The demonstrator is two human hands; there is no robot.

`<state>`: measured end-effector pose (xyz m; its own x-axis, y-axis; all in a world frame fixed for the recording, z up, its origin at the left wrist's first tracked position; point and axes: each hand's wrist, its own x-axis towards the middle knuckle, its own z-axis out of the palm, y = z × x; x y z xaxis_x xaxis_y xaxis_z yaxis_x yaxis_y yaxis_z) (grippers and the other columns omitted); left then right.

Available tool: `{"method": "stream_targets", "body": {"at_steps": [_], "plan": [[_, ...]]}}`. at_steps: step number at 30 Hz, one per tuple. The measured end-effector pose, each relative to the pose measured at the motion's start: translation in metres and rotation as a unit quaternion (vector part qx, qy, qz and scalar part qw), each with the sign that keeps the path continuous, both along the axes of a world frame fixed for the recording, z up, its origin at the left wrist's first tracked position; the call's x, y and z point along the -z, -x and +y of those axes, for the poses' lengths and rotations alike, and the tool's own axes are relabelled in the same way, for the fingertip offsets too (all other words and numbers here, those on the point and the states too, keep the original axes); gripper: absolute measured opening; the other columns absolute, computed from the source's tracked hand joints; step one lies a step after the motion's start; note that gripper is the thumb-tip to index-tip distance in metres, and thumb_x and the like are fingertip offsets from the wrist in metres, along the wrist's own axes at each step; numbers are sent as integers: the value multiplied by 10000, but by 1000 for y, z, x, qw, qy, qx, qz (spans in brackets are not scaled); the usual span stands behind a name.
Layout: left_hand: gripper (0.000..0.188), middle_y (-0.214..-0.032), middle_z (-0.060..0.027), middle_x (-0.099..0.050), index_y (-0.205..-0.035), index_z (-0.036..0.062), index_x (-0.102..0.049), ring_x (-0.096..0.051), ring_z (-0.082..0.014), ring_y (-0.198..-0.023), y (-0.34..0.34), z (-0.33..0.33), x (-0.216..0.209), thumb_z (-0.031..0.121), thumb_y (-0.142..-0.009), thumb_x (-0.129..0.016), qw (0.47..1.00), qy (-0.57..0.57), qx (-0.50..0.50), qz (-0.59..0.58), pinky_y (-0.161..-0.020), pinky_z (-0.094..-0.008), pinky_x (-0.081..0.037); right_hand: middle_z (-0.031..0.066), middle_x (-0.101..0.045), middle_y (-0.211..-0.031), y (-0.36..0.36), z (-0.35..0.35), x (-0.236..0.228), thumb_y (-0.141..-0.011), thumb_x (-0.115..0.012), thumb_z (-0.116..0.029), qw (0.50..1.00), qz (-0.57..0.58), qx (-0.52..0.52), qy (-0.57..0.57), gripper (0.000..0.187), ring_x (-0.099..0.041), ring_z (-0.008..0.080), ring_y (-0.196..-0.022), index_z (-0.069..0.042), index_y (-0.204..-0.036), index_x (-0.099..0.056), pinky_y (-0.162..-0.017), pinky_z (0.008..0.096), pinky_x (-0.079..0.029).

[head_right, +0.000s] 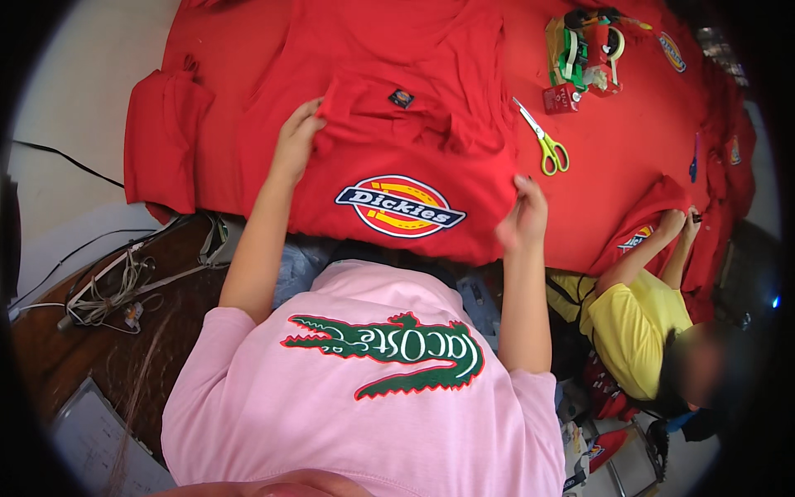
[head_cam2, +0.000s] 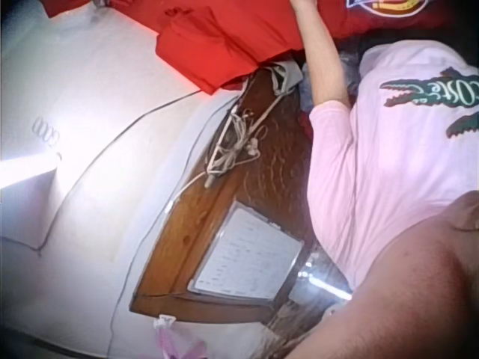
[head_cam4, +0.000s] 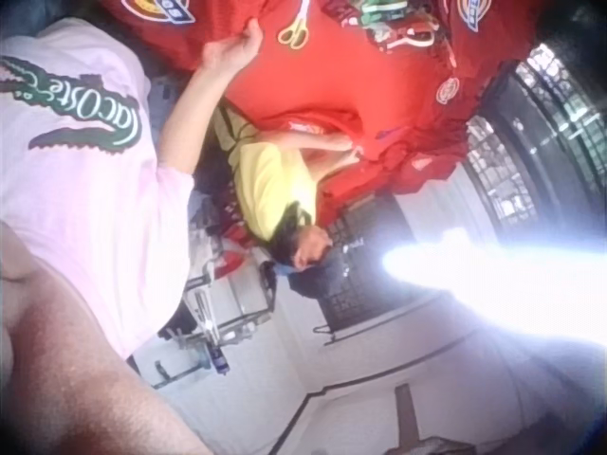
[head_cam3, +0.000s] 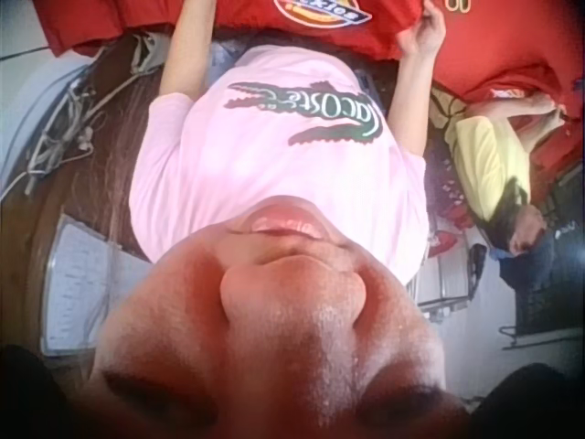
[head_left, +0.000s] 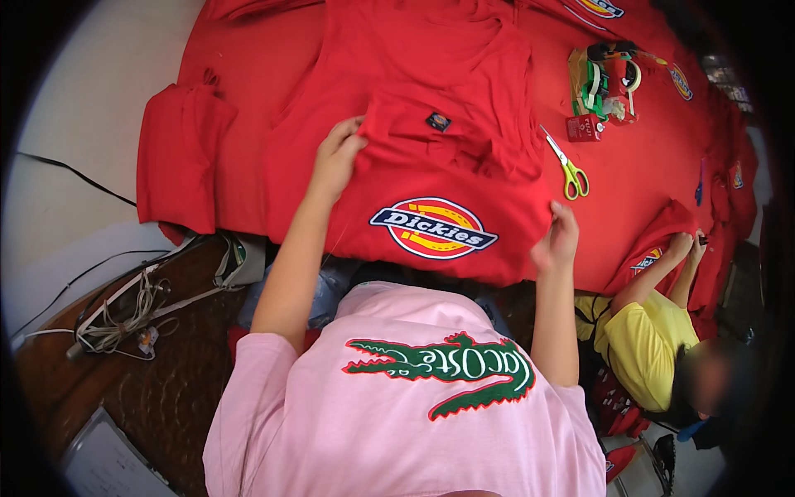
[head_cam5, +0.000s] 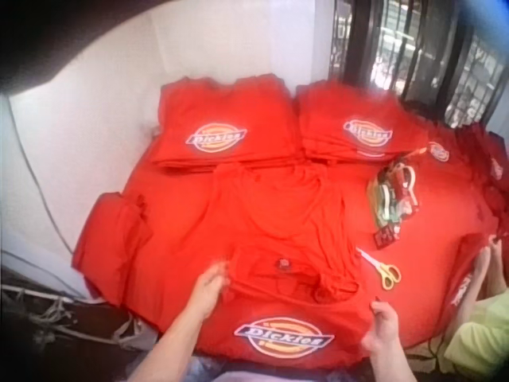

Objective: The person trims loose threads from red shirts using a small clipper, handles the garments individually, and folds them on a table.

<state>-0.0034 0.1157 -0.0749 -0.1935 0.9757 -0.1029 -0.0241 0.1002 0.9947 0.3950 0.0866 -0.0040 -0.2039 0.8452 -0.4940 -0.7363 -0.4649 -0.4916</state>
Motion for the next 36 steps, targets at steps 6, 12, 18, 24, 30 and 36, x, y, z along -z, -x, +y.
{"method": "stream_targets", "body": {"at_steps": [6, 12, 18, 24, 30, 36], "plan": [[607, -1241, -263, -671, -1264, -12, -595, -684, -266, -1073, 23, -118, -77, 530, -1030, -451, 763, 381, 166, -495, -964, -341, -533, 270, -532, -1456, 5, -117, 7, -1007, -343, -707, 936, 166, -209, 228, 950, -532, 356, -1359, 135, -1430, -464, -1169, 457, -400], [573, -891, -135, -701, -1254, -7, -597, -616, -120, -510, -30, -173, -6, 513, -1074, -433, 701, 346, 187, -595, -411, -162, -403, 196, -672, -1246, 31, -80, 21, -1029, -541, -299, 939, 206, -213, 176, 412, -636, 268, -1190, 64, -1214, -599, -1085, 362, -466], [468, -876, -135, -707, -1275, -25, -604, -677, -161, -591, -50, -154, -31, 386, -1074, -506, 785, 383, 319, -368, -509, -251, -536, 139, -694, -1064, 63, -79, 6, -795, -605, 24, 950, 65, -305, -9, 188, -673, 229, -945, -39, -971, -627, -925, 329, -507], [442, -1013, -172, -744, -1275, 26, -650, -723, -224, -714, -39, -261, 32, 387, -1025, -601, 765, 569, 219, -206, -634, -342, -601, 79, -714, -998, -6, -146, 86, -807, -640, -6, 865, -168, -471, 38, 182, -657, 164, -974, -44, -977, -691, -940, 282, -478], [344, -1037, -155, -772, -1230, 57, -701, -673, -207, -1115, -34, -333, 85, 315, -1045, -568, 772, 565, 177, -229, -1042, -342, -463, 120, -747, -1071, -72, -245, 180, -765, -806, -139, 745, -303, -565, 182, 395, -706, 186, -942, -2, -1126, -727, -881, 322, -537], [289, -1073, -145, -769, -1151, 92, -769, -627, -217, -1198, -42, -386, 144, 270, -1035, -573, 713, 666, 182, -123, -1130, -387, -379, 115, -727, -861, -72, -271, 187, -885, -750, -339, 733, -320, -545, 249, 361, -698, 213, -775, -10, -1031, -726, -733, 378, -562]]}}
